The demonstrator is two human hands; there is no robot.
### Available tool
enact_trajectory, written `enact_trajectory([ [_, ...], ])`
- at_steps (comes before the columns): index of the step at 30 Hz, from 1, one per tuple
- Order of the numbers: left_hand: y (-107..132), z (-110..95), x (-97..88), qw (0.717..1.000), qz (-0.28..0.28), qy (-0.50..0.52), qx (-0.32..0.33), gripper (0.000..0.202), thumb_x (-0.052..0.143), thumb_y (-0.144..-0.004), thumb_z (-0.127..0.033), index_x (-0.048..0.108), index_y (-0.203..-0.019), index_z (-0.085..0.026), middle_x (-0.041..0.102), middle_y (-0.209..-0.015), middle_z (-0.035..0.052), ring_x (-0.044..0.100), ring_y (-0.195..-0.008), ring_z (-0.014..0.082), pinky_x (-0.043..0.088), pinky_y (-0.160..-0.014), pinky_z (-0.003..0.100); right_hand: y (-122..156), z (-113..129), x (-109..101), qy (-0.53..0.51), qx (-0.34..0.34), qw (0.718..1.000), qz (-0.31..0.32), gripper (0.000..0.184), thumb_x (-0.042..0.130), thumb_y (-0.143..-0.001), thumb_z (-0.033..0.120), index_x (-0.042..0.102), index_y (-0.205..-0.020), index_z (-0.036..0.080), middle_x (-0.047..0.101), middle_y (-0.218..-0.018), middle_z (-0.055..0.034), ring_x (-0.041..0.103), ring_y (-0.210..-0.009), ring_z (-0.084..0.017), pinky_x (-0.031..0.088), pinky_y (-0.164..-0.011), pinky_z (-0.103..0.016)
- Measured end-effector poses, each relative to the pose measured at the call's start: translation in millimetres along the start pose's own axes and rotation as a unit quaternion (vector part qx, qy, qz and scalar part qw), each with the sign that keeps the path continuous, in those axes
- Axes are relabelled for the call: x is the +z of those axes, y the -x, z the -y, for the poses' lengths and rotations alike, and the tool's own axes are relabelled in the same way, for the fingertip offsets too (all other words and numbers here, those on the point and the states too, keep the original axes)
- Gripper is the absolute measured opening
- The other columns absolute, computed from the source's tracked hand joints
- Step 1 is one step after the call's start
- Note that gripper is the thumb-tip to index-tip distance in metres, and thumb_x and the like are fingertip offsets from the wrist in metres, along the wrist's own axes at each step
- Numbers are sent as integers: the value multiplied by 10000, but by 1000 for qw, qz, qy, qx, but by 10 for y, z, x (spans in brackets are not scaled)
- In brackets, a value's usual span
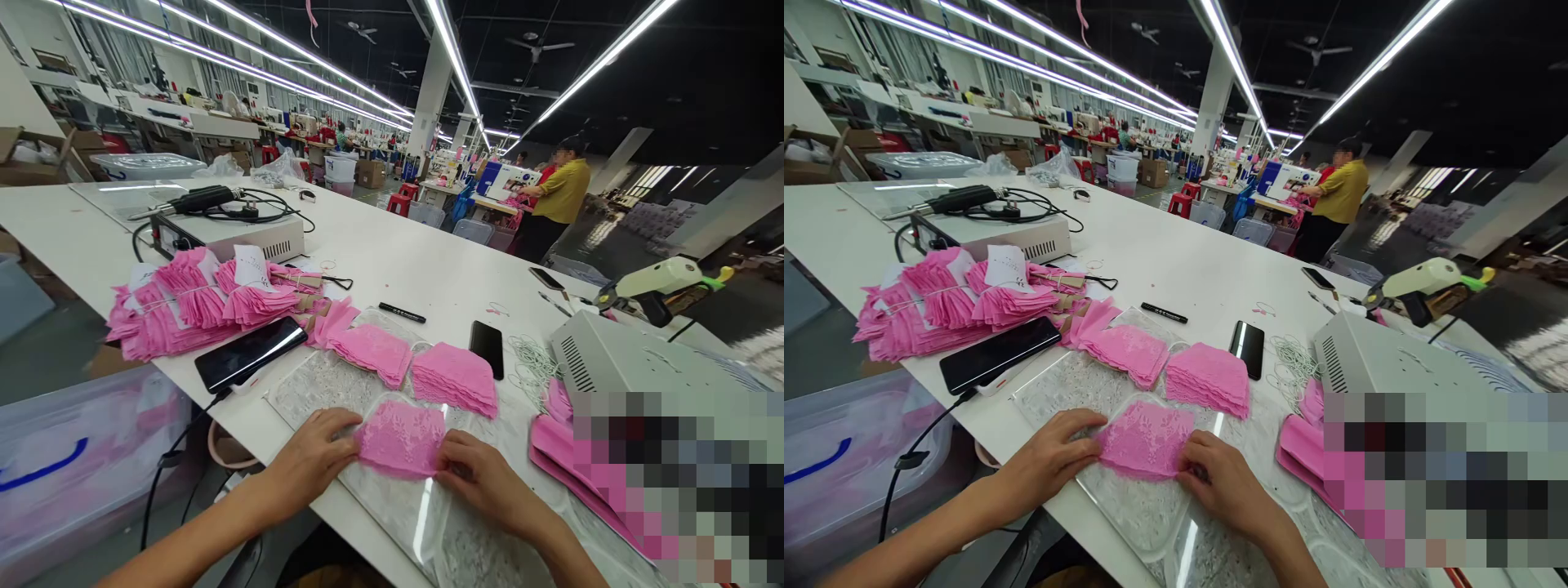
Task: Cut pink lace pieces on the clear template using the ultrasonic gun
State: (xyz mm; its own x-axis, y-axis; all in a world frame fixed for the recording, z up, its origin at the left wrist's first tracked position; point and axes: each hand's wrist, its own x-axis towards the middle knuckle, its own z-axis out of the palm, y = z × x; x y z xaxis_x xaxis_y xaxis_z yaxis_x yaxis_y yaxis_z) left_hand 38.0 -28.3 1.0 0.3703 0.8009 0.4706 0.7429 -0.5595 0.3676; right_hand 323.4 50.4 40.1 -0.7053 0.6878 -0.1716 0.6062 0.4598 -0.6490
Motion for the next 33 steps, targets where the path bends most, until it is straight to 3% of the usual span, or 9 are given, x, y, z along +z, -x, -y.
enact_trajectory([
  [5,-421,151,-206,996,52,74,-2,121,542,-918,-157,640,-854,-186,663,-1001,43,628,-917,152,491,-832,246,-125,-1,-246,-72,-9,996,-54,246,497,-882,388,517,-724,201,543,-749,-13,476,-678,-141,373,-601,-261],
  [9,-1067,550,-389,997,43,57,-17,121,563,-896,-166,637,-800,-167,680,-902,30,628,-889,154,482,-812,238,-517,-3,-615,-87,0,988,-124,325,517,-835,479,516,-677,195,479,-595,17,427,-547,-124,342,-514,-255],
  [13,-1570,991,-564,999,27,25,-32,130,536,-905,-194,646,-842,-163,660,-1048,58,608,-995,168,449,-912,276,-995,70,-878,-65,-24,973,-222,280,535,-815,458,526,-703,201,496,-619,16,443,-572,-129,364,-561,-271],
  [17,-1573,1292,-677,998,62,-5,-22,144,546,-885,-210,659,-808,-162,633,-1138,78,584,-1065,191,424,-957,296,-1307,169,-661,-44,-64,957,-281,151,539,-807,344,566,-752,206,583,-746,-17,505,-667,-148,408,-645,-292],
  [20,-1390,1429,-707,991,132,-16,6,156,591,-820,-175,642,-673,-168,678,-1029,45,625,-949,179,459,-875,256,-1391,149,-311,-36,-86,963,-253,49,598,-725,223,592,-679,208,616,-719,-11,547,-668,-148,434,-643,-281],
  [22,-1313,1455,-705,987,159,-19,18,142,580,-812,-147,662,-700,-171,686,-986,45,632,-917,182,466,-857,258,-1350,59,-168,-40,-82,961,-261,48,578,-744,215,627,-738,214,647,-771,-17,574,-687,-148,460,-663,-282],
  [25,-1360,1329,-604,986,164,-15,23,168,530,-859,-140,695,-846,-165,668,-1038,75,610,-998,207,445,-922,301,-1128,-167,-203,-48,-47,948,-310,154,514,-812,297,640,-818,210,669,-821,-45,600,-730,-167,487,-687,-304],
  [27,-1486,1143,-429,985,171,2,31,153,545,-882,-163,696,-906,-164,653,-1064,78,599,-1020,204,439,-945,316,-929,-341,-328,-49,-15,939,-341,201,501,-816,347,639,-819,201,676,-834,-62,611,-744,-181,496,-689,-316],
  [33,-1946,643,390,974,217,48,52,212,605,-920,-310,625,-1037,-135,629,-1080,70,609,-996,200,506,-889,416,-579,-670,-488,-35,43,942,-330,208,567,-705,357,658,-797,194,679,-728,-54,625,-638,-190,521,-626,-327],
])
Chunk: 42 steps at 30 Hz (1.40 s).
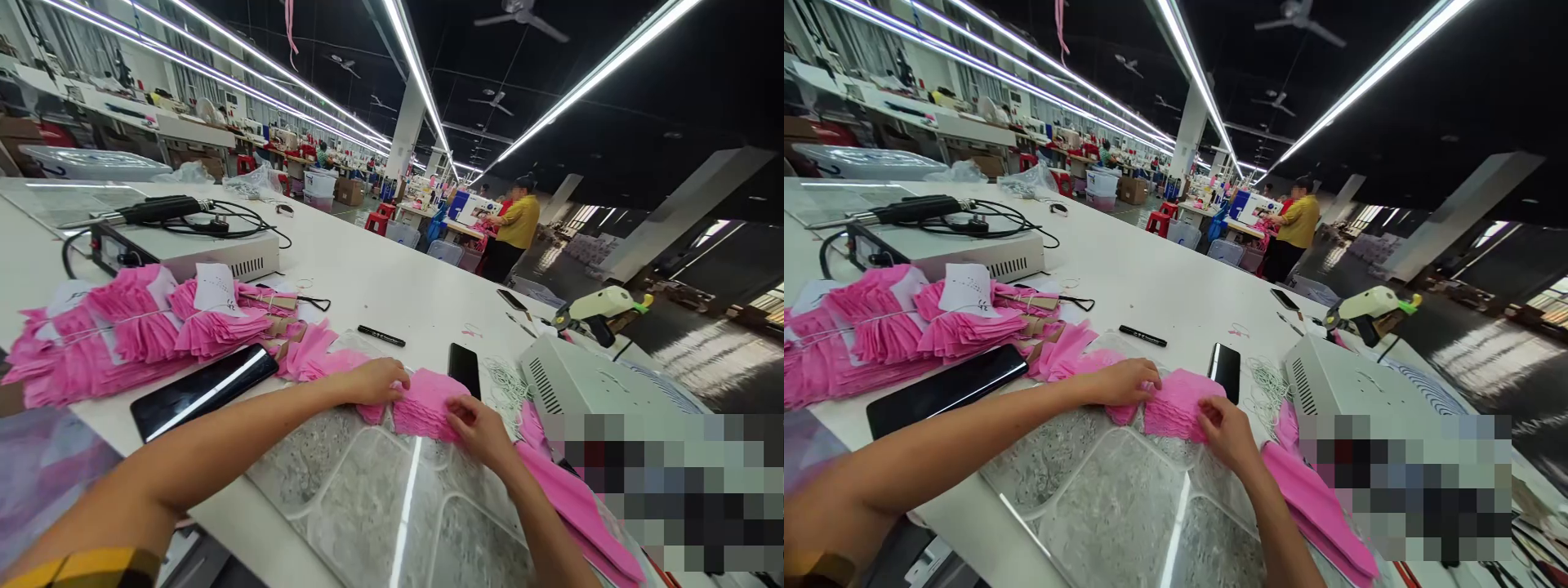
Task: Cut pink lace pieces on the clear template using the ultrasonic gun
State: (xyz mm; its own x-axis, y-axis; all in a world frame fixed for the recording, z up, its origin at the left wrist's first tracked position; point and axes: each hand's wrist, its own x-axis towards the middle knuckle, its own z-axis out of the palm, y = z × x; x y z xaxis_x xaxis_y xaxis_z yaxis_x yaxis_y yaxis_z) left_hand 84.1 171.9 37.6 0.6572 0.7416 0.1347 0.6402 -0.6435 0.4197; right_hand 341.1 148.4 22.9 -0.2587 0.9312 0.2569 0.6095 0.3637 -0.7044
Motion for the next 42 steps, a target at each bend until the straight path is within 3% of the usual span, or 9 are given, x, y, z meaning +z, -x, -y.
enact_trajectory([
  [5,-270,62,176,999,17,14,-24,258,574,-942,-329,595,-1110,-135,620,-1079,71,628,-914,182,547,-798,369,34,-50,38,5,1,1000,14,194,560,-699,327,672,-800,205,694,-788,-53,636,-682,-185,527,-675,-328],
  [15,-318,7,-14,999,-16,18,-25,294,575,-938,-346,582,-1145,-138,604,-1116,74,621,-933,195,547,-790,367,25,-34,53,32,-15,999,11,163,545,-771,318,664,-752,208,667,-754,-32,609,-668,-174,482,-649,-305],
  [21,-265,-155,-87,999,-46,3,-9,254,568,-944,-335,595,-1100,-136,617,-1076,70,622,-922,183,538,-811,376,41,30,83,114,-27,991,-57,155,528,-810,310,636,-801,199,632,-851,-63,584,-764,-200,457,-712,-337],
  [26,37,-274,-199,999,-32,6,25,99,560,-921,-177,630,-878,-121,633,-957,47,606,-923,175,499,-843,353,223,145,-23,153,-42,986,-53,183,443,-834,206,626,-824,199,626,-863,-81,572,-802,-216,447,-714,-341],
  [30,487,-386,-244,997,31,20,70,190,527,-834,-44,655,-764,-166,629,-888,37,591,-883,161,454,-808,246,571,382,31,142,-74,986,45,176,459,-830,165,627,-810,214,629,-829,-57,574,-759,-192,441,-676,-308],
  [33,849,-473,-258,993,75,17,86,194,551,-791,-41,666,-741,-189,632,-841,34,589,-810,169,438,-703,242,828,616,118,125,-94,979,129,198,462,-812,122,630,-787,224,621,-784,-29,566,-680,-160,423,-608,-273],
  [36,1071,-525,-273,991,102,10,88,196,602,-724,-31,644,-632,-198,616,-720,14,558,-653,153,394,-577,260,899,761,145,80,-96,966,225,202,481,-821,133,653,-803,237,625,-766,-7,555,-616,-128,412,-558,-246],
  [39,1008,-511,-257,994,88,-1,59,197,603,-722,-30,639,-618,-194,600,-673,3,543,-613,143,378,-551,259,692,697,133,28,-76,983,165,180,501,-837,211,678,-824,240,646,-782,-18,573,-644,-138,446,-595,-262],
  [42,659,-421,-177,999,42,-15,2,174,552,-828,-68,672,-768,-178,634,-790,26,586,-742,156,442,-667,258,313,467,157,26,-54,996,68,197,495,-832,285,675,-867,213,659,-828,-52,581,-681,-165,478,-657,-312],
])
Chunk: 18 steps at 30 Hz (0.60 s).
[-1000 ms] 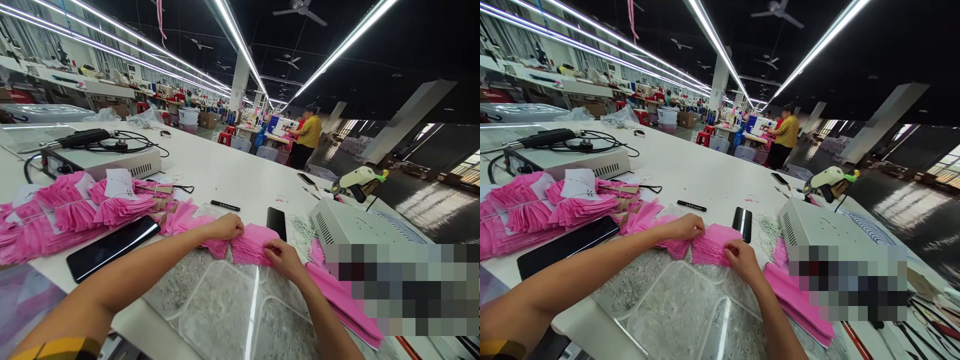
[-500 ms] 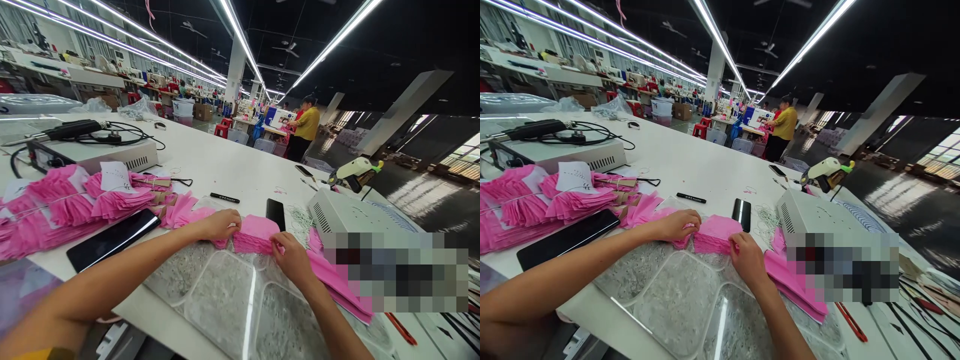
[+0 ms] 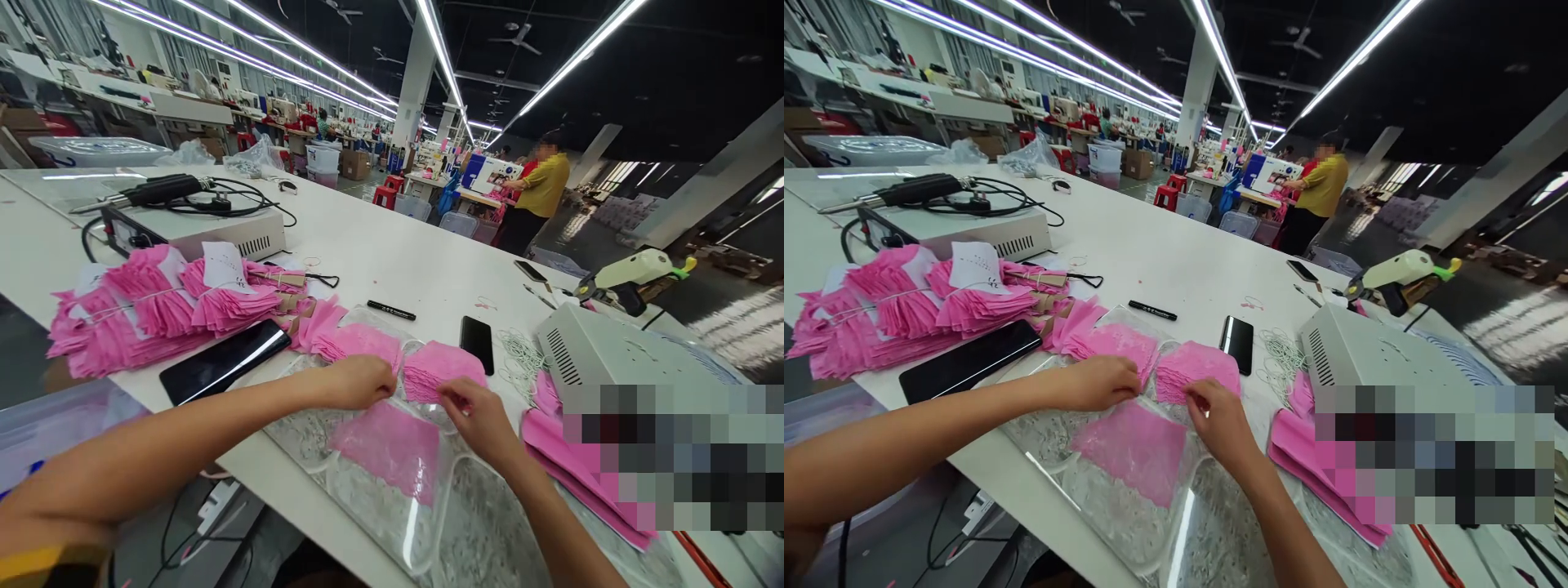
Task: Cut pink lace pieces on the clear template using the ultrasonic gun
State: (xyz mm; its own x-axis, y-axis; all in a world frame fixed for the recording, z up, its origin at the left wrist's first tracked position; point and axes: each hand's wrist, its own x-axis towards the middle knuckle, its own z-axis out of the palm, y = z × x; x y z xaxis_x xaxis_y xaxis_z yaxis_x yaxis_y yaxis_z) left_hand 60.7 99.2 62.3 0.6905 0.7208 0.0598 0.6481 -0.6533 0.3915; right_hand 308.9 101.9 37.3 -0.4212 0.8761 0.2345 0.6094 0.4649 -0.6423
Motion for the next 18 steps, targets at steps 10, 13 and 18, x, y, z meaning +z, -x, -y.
enact_trajectory([
  [10,-825,405,192,998,-3,29,-63,232,570,-944,-327,609,-1067,-134,630,-1041,62,629,-890,173,544,-794,360,-336,-421,120,-23,38,998,-42,203,544,-754,331,670,-846,201,674,-831,-50,600,-695,-174,506,-686,-341],
  [13,-803,443,164,997,14,47,-57,237,570,-943,-331,612,-1064,-130,631,-1037,58,631,-882,174,548,-780,350,-329,-416,110,-41,47,997,-41,205,551,-735,344,672,-820,202,671,-782,-40,593,-664,-169,503,-660,-328],
  [18,-830,453,134,996,39,52,-68,238,571,-943,-330,612,-1072,-134,628,-1062,63,628,-911,182,546,-797,359,-365,-409,89,-61,60,996,-39,211,557,-711,351,683,-793,204,672,-763,-35,589,-645,-161,499,-647,-316],
])
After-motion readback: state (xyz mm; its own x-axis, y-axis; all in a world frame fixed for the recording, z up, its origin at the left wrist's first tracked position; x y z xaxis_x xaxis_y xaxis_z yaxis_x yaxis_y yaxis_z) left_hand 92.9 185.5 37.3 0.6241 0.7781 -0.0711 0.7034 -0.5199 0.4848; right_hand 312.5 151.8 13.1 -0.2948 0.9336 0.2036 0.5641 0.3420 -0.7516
